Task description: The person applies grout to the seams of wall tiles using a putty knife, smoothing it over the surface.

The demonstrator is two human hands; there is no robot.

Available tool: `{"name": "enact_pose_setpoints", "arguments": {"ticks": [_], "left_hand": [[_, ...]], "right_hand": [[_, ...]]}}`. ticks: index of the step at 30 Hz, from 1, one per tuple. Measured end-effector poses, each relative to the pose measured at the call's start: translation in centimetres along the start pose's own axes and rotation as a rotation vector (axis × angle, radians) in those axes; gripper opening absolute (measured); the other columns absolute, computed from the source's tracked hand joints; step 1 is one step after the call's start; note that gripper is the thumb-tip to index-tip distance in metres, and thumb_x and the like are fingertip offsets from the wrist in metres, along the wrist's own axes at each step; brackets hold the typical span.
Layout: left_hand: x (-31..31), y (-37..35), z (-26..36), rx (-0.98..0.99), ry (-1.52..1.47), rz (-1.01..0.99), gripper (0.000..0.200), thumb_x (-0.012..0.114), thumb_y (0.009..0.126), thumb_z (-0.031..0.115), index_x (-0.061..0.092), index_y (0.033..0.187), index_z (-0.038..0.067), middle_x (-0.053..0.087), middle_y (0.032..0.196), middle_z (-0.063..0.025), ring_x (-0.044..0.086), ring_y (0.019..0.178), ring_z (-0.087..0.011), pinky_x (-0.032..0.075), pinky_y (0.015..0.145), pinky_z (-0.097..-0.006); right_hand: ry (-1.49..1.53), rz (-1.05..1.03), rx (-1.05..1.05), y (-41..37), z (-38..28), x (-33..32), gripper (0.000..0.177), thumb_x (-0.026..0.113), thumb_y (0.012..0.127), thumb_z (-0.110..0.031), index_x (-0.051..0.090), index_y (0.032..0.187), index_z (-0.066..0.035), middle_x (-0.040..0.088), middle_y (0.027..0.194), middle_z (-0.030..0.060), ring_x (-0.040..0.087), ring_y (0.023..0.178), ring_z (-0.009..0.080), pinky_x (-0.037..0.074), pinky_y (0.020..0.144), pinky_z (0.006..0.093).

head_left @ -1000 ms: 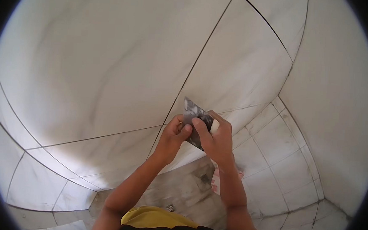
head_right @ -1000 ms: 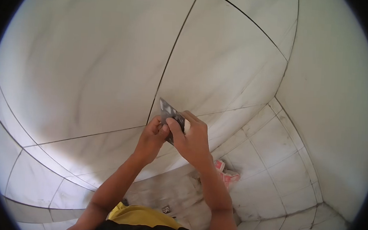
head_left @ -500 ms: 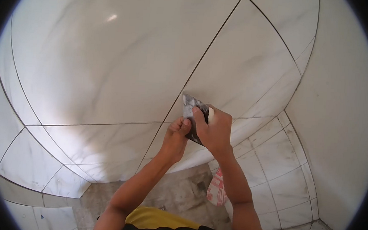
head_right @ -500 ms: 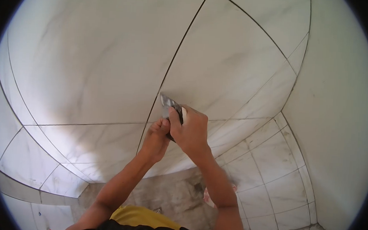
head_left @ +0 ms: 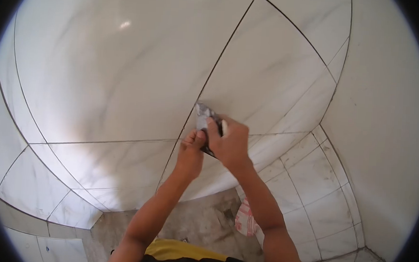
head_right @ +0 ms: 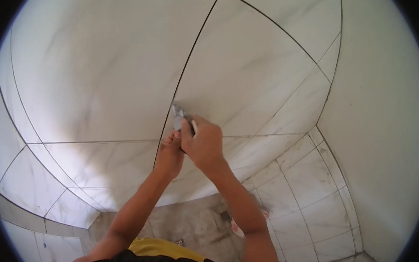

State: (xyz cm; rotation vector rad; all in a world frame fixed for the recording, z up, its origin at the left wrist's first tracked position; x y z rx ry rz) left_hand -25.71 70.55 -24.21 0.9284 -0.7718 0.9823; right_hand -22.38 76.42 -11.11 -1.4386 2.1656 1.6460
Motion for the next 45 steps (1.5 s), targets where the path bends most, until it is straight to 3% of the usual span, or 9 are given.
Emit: {"name": "enact_pose_setpoints", "arguments": {"ticks": [3, 8, 19, 21, 28, 32, 40, 42, 45], "left_hand": [[-3.8, -2.8, -1.5, -0.072, 0.005, 0.14, 0.015, 0.053, 0.106, 0.021, 0.059, 0.102, 0.008, 0.062, 0.097, 0.0008, 0.053, 0.089, -0.0091, 0.043, 0.084, -0.0273], [-2.1, -1.5, 2.1, 0.088, 0.36, 0.006, 0.026, 0.057, 0.104, 0.03, 0.06, 0.096, 0.005, 0.057, 0.089, 0.0047, 0.047, 0.082, -0.0056, 0.038, 0.076, -0.022], [-2.3, 0.4, 1.3, 0.026, 0.307, 0.042, 0.023, 0.056, 0.105, 0.026, 0.062, 0.095, 0.007, 0.056, 0.084, 0.0068, 0.047, 0.08, -0.0057, 0.038, 0.077, -0.0224], [-4.7, -3.1, -2.3, -0.021, 0.175, 0.163, 0.022, 0.056, 0.105, 0.025, 0.062, 0.095, 0.006, 0.057, 0.085, 0.0064, 0.047, 0.08, -0.0061, 0.038, 0.077, -0.0224], [-1.9, -0.2, 2.5, -0.003, 0.355, -0.014, 0.021, 0.057, 0.104, 0.026, 0.063, 0.097, 0.006, 0.059, 0.085, 0.0059, 0.048, 0.078, -0.0044, 0.04, 0.074, -0.0223], [0.3, 0.5, 3.3, 0.047, 0.288, -0.034, 0.022, 0.058, 0.104, 0.027, 0.063, 0.098, 0.006, 0.062, 0.085, 0.0051, 0.051, 0.077, -0.0047, 0.041, 0.073, -0.0222], [-0.9, 0.8, 2.9, -0.045, 0.051, -0.049, 0.02, 0.056, 0.104, 0.025, 0.062, 0.097, 0.007, 0.065, 0.092, 0.002, 0.055, 0.086, -0.0064, 0.044, 0.079, -0.0244], [-1.2, -1.6, 2.3, -0.136, -0.014, 0.232, 0.017, 0.055, 0.104, 0.022, 0.061, 0.097, 0.007, 0.066, 0.092, 0.0018, 0.057, 0.087, -0.0068, 0.044, 0.08, -0.0243], [-2.9, -2.4, 1.0, -0.027, 0.096, 0.12, 0.017, 0.055, 0.104, 0.021, 0.062, 0.097, 0.006, 0.064, 0.09, 0.003, 0.054, 0.087, -0.006, 0.044, 0.079, -0.0232]], "right_hand": [[-0.176, -0.215, -0.083, -3.4, 3.7, 2.2, 0.025, 0.068, 0.089, -0.021, 0.067, 0.086, 0.004, 0.061, 0.066, 0.0229, 0.06, 0.056, 0.0349, 0.049, 0.056, 0.0375], [0.261, -0.023, 0.25, -2.6, 0.6, 0.0, 0.026, 0.069, 0.089, -0.02, 0.066, 0.081, 0.004, 0.065, 0.067, 0.0068, 0.055, 0.067, 0.0061, 0.049, 0.061, 0.0308], [0.08, 0.16, 0.032, -2.6, 2.3, 2.3, 0.021, 0.069, 0.089, -0.018, 0.069, 0.087, 0.003, 0.068, 0.072, 0.014, 0.064, 0.062, 0.0217, 0.051, 0.063, 0.0333], [-0.149, -0.135, 0.022, -4.7, 5.9, 4.1, 0.018, 0.07, 0.087, -0.015, 0.07, 0.087, 0.003, 0.069, 0.073, 0.0155, 0.065, 0.063, 0.0261, 0.052, 0.063, 0.0328], [0.271, 0.015, 0.152, -1.4, 0.3, -0.8, 0.02, 0.072, 0.087, -0.015, 0.071, 0.095, 0.004, 0.067, 0.075, 0.0082, 0.057, 0.071, 0.0074, 0.049, 0.065, 0.0281], [0.29, 0.014, 0.139, 0.5, 0.7, -0.3, 0.018, 0.07, 0.089, -0.013, 0.071, 0.096, 0.004, 0.067, 0.076, 0.0087, 0.058, 0.069, 0.0091, 0.048, 0.064, 0.0284], [0.036, 0.062, -0.09, -0.4, -1.0, 1.8, 0.012, 0.068, 0.087, -0.01, 0.07, 0.089, 0.002, 0.068, 0.08, 0.0162, 0.064, 0.065, 0.0304, 0.05, 0.062, 0.0354], [0.02, -0.01, -0.028, -2.2, 0.1, 3.0, 0.012, 0.068, 0.087, -0.01, 0.069, 0.087, 0.002, 0.067, 0.078, 0.0165, 0.064, 0.065, 0.0307, 0.05, 0.062, 0.0363], [0.025, -0.039, -0.031, -1.9, 1.2, 2.6, 0.012, 0.068, 0.087, -0.01, 0.068, 0.085, 0.002, 0.066, 0.075, 0.017, 0.064, 0.064, 0.0305, 0.05, 0.061, 0.037]]}}
Point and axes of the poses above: each hand's wrist, its own y-axis towards the middle knuckle, its own x-axis out of the palm, z = x × y, the point moved 1 cm from there along y, towards the middle knuckle
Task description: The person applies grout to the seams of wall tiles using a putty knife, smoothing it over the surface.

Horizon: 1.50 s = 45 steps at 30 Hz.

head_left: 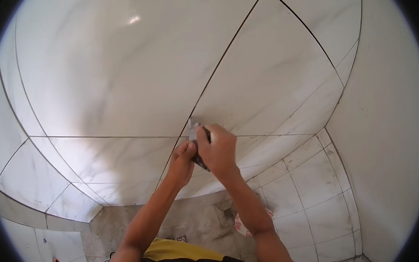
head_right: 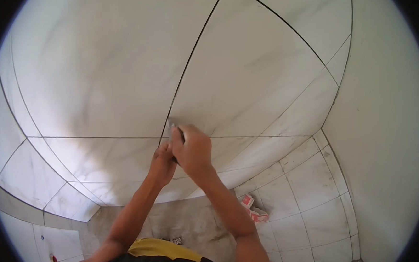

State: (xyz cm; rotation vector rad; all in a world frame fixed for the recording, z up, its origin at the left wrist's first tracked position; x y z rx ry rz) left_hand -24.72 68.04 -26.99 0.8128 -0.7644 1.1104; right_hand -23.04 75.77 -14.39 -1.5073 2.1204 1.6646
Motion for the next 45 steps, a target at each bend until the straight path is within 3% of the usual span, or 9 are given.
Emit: {"name": "enact_pose_setpoints", "arguments": {"ticks": [7, 16, 19, 25, 27, 37, 40, 43, 45], "left_hand": [[3.1, 2.2, 2.3, 0.072, 0.233, -0.143, 0.019, 0.056, 0.104, 0.022, 0.062, 0.095, 0.007, 0.058, 0.084, 0.0055, 0.049, 0.08, -0.0057, 0.04, 0.077, -0.0221], [-0.7, 1.3, -0.6, 0.025, -0.025, -0.215, 0.018, 0.053, 0.105, 0.02, 0.062, 0.098, 0.006, 0.06, 0.087, 0.0037, 0.05, 0.084, -0.0065, 0.04, 0.078, -0.0235], [-2.1, 0.7, -1.7, 0.014, -0.062, 0.098, 0.02, 0.053, 0.105, 0.022, 0.061, 0.098, 0.006, 0.059, 0.087, 0.0038, 0.049, 0.083, -0.0061, 0.04, 0.077, -0.0227], [2.0, 1.1, 3.6, 0.076, 0.447, -0.094, 0.021, 0.054, 0.105, 0.022, 0.061, 0.091, 0.008, 0.059, 0.084, 0.0048, 0.047, 0.079, -0.0052, 0.038, 0.074, -0.0223], [2.7, 2.2, 3.6, 0.034, 0.117, -0.152, 0.022, 0.054, 0.105, 0.021, 0.06, 0.087, 0.01, 0.059, 0.083, 0.0054, 0.048, 0.078, -0.0055, 0.039, 0.074, -0.023], [-1.8, 1.4, -1.5, -0.106, -0.098, 0.022, 0.02, 0.056, 0.104, 0.022, 0.056, 0.088, 0.01, 0.057, 0.084, 0.0045, 0.048, 0.078, -0.0068, 0.039, 0.075, -0.0237], [-4.0, -1.0, -1.0, -0.048, 0.001, 0.057, 0.019, 0.06, 0.101, 0.021, 0.058, 0.086, 0.009, 0.057, 0.081, 0.0047, 0.048, 0.075, -0.0089, 0.04, 0.073, -0.0249], [-3.6, -2.0, 4.6, 0.033, 0.515, -0.038, 0.015, 0.063, 0.097, 0.018, 0.062, 0.09, 0.005, 0.055, 0.077, 0.0028, 0.049, 0.072, -0.0104, 0.041, 0.068, -0.0273], [-1.6, -3.4, 9.2, 0.05, 1.217, -0.156, 0.016, 0.069, 0.093, 0.016, 0.068, 0.1, 0.002, 0.058, 0.074, -0.0007, 0.055, 0.071, -0.0118, 0.045, 0.065, -0.03]], "right_hand": [[0.083, 0.14, 0.006, 2.8, -2.3, -3.3, 0.016, 0.069, 0.087, -0.012, 0.069, 0.089, 0.004, 0.067, 0.073, 0.0152, 0.063, 0.063, 0.0261, 0.05, 0.062, 0.0336], [-0.017, 0.028, 0.023, -1.3, 0.3, 0.8, 0.014, 0.068, 0.088, -0.012, 0.068, 0.085, 0.002, 0.067, 0.077, 0.0168, 0.065, 0.067, 0.0337, 0.051, 0.063, 0.0383], [-0.025, -0.01, -0.044, -2.2, 1.5, 1.5, 0.013, 0.068, 0.088, -0.012, 0.069, 0.087, 0.001, 0.066, 0.077, 0.0178, 0.066, 0.069, 0.0345, 0.051, 0.064, 0.0387], [0.046, 0.182, -0.016, 0.9, -2.2, -1.9, 0.014, 0.068, 0.089, -0.012, 0.07, 0.088, 0.002, 0.066, 0.077, 0.0175, 0.066, 0.07, 0.0333, 0.051, 0.064, 0.0366], [0.148, 0.201, -0.063, 2.2, -2.3, -2.0, 0.013, 0.067, 0.09, -0.011, 0.067, 0.085, 0.001, 0.064, 0.077, 0.0165, 0.063, 0.068, 0.0351, 0.049, 0.06, 0.0402], [-0.047, 0.074, -0.046, -1.6, 0.7, 1.5, 0.013, 0.067, 0.09, -0.011, 0.068, 0.088, 0.001, 0.064, 0.078, 0.0167, 0.06, 0.067, 0.0359, 0.049, 0.062, 0.0373], [0.023, 0.024, -0.022, -3.7, 1.1, 1.7, 0.014, 0.067, 0.09, -0.013, 0.067, 0.087, 0.001, 0.063, 0.075, 0.0159, 0.059, 0.063, 0.0292, 0.048, 0.06, 0.0361], [0.254, -0.207, 0.301, -3.4, -0.3, -2.7, 0.021, 0.072, 0.087, -0.019, 0.067, 0.088, 0.001, 0.056, 0.064, 0.0032, 0.049, 0.062, 0.008, 0.044, 0.059, 0.0282], [0.319, -0.383, 0.331, -3.2, 0.7, -3.8, 0.021, 0.073, 0.087, -0.019, 0.067, 0.086, 0.001, 0.056, 0.064, 0.0003, 0.049, 0.063, 0.0072, 0.044, 0.059, 0.0271]]}}
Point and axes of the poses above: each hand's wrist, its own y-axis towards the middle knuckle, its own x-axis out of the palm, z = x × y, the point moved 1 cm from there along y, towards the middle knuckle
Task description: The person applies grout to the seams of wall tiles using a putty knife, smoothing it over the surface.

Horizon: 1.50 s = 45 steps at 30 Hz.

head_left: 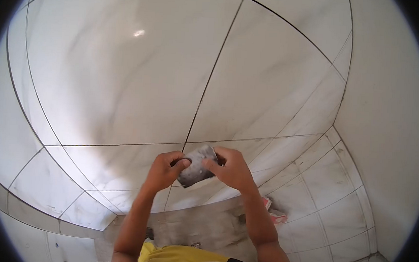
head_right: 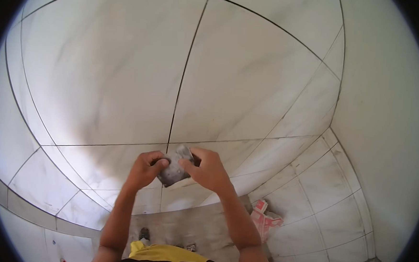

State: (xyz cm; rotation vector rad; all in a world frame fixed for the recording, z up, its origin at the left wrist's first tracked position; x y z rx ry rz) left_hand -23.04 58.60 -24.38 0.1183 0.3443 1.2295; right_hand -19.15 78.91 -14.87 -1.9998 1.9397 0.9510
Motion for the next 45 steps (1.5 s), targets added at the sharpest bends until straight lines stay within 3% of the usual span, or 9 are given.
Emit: {"name": "enact_pose_setpoints", "arguments": {"ticks": [3, 6, 9, 15, 20, 22, 25, 27, 45], "left_hand": [[-1.7, -1.4, 6.6, 0.091, 0.373, 0.119, 0.031, 0.072, 0.091, 0.016, 0.067, 0.119, 0.003, 0.065, 0.088, -0.0081, 0.063, 0.077, -0.0139, 0.05, 0.069, -0.0299], [-3.9, -1.6, 6.7, 0.246, 0.064, 0.58, 0.055, 0.073, 0.093, 0.025, 0.052, 0.139, 0.003, 0.062, 0.117, -0.0126, 0.066, 0.092, -0.018, 0.054, 0.078, -0.0307], [-2.5, -1.9, 6.6, 0.022, -0.306, 0.27, 0.064, 0.075, 0.091, 0.032, 0.049, 0.142, 0.003, 0.063, 0.116, -0.0109, 0.064, 0.098, -0.0177, 0.054, 0.079, -0.0308], [0.6, 1.7, 10.4, 0.202, 0.283, 0.637, 0.028, 0.072, 0.09, 0.024, 0.069, 0.088, -0.004, 0.069, 0.072, -0.011, 0.066, 0.069, -0.017, 0.052, 0.065, -0.0342], [-2.2, 3.0, 13.3, 0.125, 0.621, 0.472, 0.023, 0.068, 0.089, 0.017, 0.068, 0.09, -0.006, 0.07, 0.074, -0.0187, 0.067, 0.064, -0.0279, 0.052, 0.063, -0.0386], [-2.1, 3.3, 14.1, 0.057, 0.664, 0.425, 0.023, 0.068, 0.089, 0.017, 0.068, 0.09, -0.007, 0.07, 0.073, -0.0186, 0.067, 0.063, -0.0286, 0.052, 0.062, -0.0395], [-1.4, 3.9, 15.3, 0.407, 0.646, 0.498, 0.024, 0.067, 0.088, 0.017, 0.067, 0.086, -0.007, 0.069, 0.07, -0.0182, 0.066, 0.06, -0.0302, 0.051, 0.059, -0.0399], [-1.5, 4.1, 16.0, 0.18, 0.733, 0.48, 0.023, 0.067, 0.089, 0.018, 0.067, 0.084, -0.004, 0.067, 0.067, -0.0182, 0.064, 0.057, -0.0334, 0.05, 0.057, -0.0403], [-1.0, 3.7, 14.8, 0.284, 0.885, 0.42, 0.024, 0.062, 0.091, 0.017, 0.065, 0.078, -0.003, 0.06, 0.06, -0.0211, 0.06, 0.055, -0.0399, 0.047, 0.054, -0.0429]], "right_hand": [[0.157, -0.228, 0.128, -0.7, 3.2, 1.6, 0.024, 0.077, 0.089, -0.024, 0.068, 0.088, -0.001, 0.06, 0.073, -0.0035, 0.052, 0.07, 0.0068, 0.043, 0.062, 0.0251], [0.989, 0.199, 0.14, -0.9, 5.6, 4.6, 0.036, 0.074, 0.092, -0.027, 0.066, 0.11, 0.003, 0.068, 0.097, 0.0035, 0.062, 0.084, 0.0117, 0.05, 0.075, 0.0279], [1.444, 0.268, 0.07, -0.6, 3.9, 8.1, 0.033, 0.072, 0.094, -0.023, 0.064, 0.116, 0.001, 0.069, 0.106, 0.0047, 0.065, 0.09, 0.0132, 0.052, 0.078, 0.0288], [2.037, -0.156, 0.036, 2.3, 3.4, 15.4, 0.022, 0.067, 0.096, -0.017, 0.062, 0.115, -0.007, 0.068, 0.107, 0.0029, 0.066, 0.09, 0.0133, 0.055, 0.084, 0.0299], [1.772, -0.009, 0.163, 3.4, 3.3, 14.0, 0.021, 0.069, 0.096, -0.022, 0.064, 0.109, -0.007, 0.067, 0.096, 0.0, 0.065, 0.086, 0.0097, 0.055, 0.074, 0.0265], [1.364, 0.005, 0.113, 3.7, 2.5, 13.1, 0.02, 0.062, 0.101, -0.024, 0.065, 0.099, -0.004, 0.063, 0.092, -0.0012, 0.06, 0.079, 0.0086, 0.05, 0.071, 0.0248], [1.197, 0.046, -0.006, 5.3, 2.3, 13.2, 0.022, 0.061, 0.102, -0.024, 0.061, 0.092, -0.005, 0.056, 0.083, -0.0026, 0.051, 0.072, 0.0058, 0.044, 0.065, 0.0242], [1.291, 0.047, -0.022, 6.2, 2.1, 13.5, 0.023, 0.06, 0.103, -0.024, 0.06, 0.09, -0.005, 0.054, 0.081, -0.0027, 0.048, 0.069, 0.0056, 0.041, 0.063, 0.0245], [1.527, 0.189, -0.054, 6.3, 0.0, 14.1, 0.024, 0.053, 0.105, -0.023, 0.057, 0.088, -0.007, 0.049, 0.08, -0.0048, 0.041, 0.074, 0.005, 0.038, 0.066, 0.0244]]}}
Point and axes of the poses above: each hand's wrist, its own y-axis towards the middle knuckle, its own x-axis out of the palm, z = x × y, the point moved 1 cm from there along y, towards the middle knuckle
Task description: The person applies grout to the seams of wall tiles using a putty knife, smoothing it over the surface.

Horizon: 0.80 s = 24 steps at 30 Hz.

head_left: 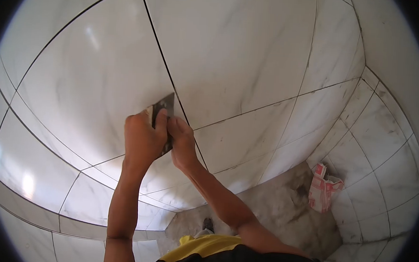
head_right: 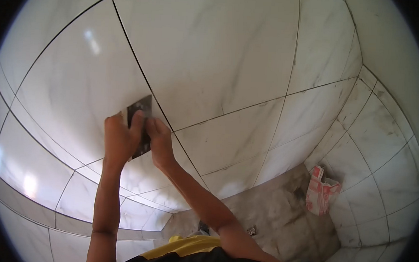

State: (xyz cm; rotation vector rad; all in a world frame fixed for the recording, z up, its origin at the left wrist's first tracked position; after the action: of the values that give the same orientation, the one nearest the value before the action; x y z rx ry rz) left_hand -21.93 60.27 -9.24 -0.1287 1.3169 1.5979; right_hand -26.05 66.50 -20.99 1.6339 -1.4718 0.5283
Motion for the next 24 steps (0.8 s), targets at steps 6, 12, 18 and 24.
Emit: {"name": "enact_pose_setpoints", "arguments": {"ticks": [6, 12, 18, 24], "left_hand": [[1.2, -0.4, -0.6, 0.108, 0.122, 0.1, 0.022, 0.061, 0.091, 0.014, 0.065, 0.077, -0.002, 0.059, 0.058, -0.0198, 0.057, 0.051, -0.038, 0.047, 0.051, -0.041], [-0.4, 1.3, 0.8, -0.04, -0.025, -0.064, 0.026, 0.061, 0.092, 0.019, 0.065, 0.078, -0.002, 0.061, 0.062, -0.0207, 0.06, 0.053, -0.0383, 0.048, 0.054, -0.0438], [5.5, -4.0, -2.3, -0.033, -0.057, -0.263, 0.032, 0.063, 0.09, 0.027, 0.066, 0.081, -0.003, 0.064, 0.07, -0.0268, 0.066, 0.068, -0.0443, 0.052, 0.064, -0.0493], [-0.3, -1.0, 1.2, -0.08, -0.292, -0.057, 0.028, 0.063, 0.091, 0.02, 0.068, 0.097, -0.007, 0.067, 0.069, -0.0211, 0.067, 0.06, -0.0316, 0.052, 0.06, -0.0368]], "right_hand": [[-0.037, 0.017, -0.103, 0.1, 1.0, -0.9, 0.029, 0.048, 0.107, -0.025, 0.055, 0.085, -0.007, 0.049, 0.08, -0.004, 0.041, 0.074, 0.0058, 0.038, 0.066, 0.0259], [-0.142, 0.106, -0.196, 1.3, 1.6, -0.4, 0.034, 0.044, 0.108, -0.029, 0.057, 0.089, -0.005, 0.053, 0.084, -0.0021, 0.045, 0.077, 0.0073, 0.041, 0.068, 0.028], [-0.16, 0.344, -0.076, -4.7, 2.7, -5.0, 0.036, 0.042, 0.109, -0.032, 0.06, 0.096, -0.003, 0.062, 0.09, 0.0031, 0.053, 0.083, 0.01, 0.046, 0.072, 0.0317], [-0.634, 0.201, -0.262, -1.3, -0.7, -0.9, 0.04, 0.039, 0.109, -0.032, 0.059, 0.094, -0.001, 0.057, 0.072, 0.0138, 0.053, 0.068, 0.0157, 0.046, 0.065, 0.0345]]}}
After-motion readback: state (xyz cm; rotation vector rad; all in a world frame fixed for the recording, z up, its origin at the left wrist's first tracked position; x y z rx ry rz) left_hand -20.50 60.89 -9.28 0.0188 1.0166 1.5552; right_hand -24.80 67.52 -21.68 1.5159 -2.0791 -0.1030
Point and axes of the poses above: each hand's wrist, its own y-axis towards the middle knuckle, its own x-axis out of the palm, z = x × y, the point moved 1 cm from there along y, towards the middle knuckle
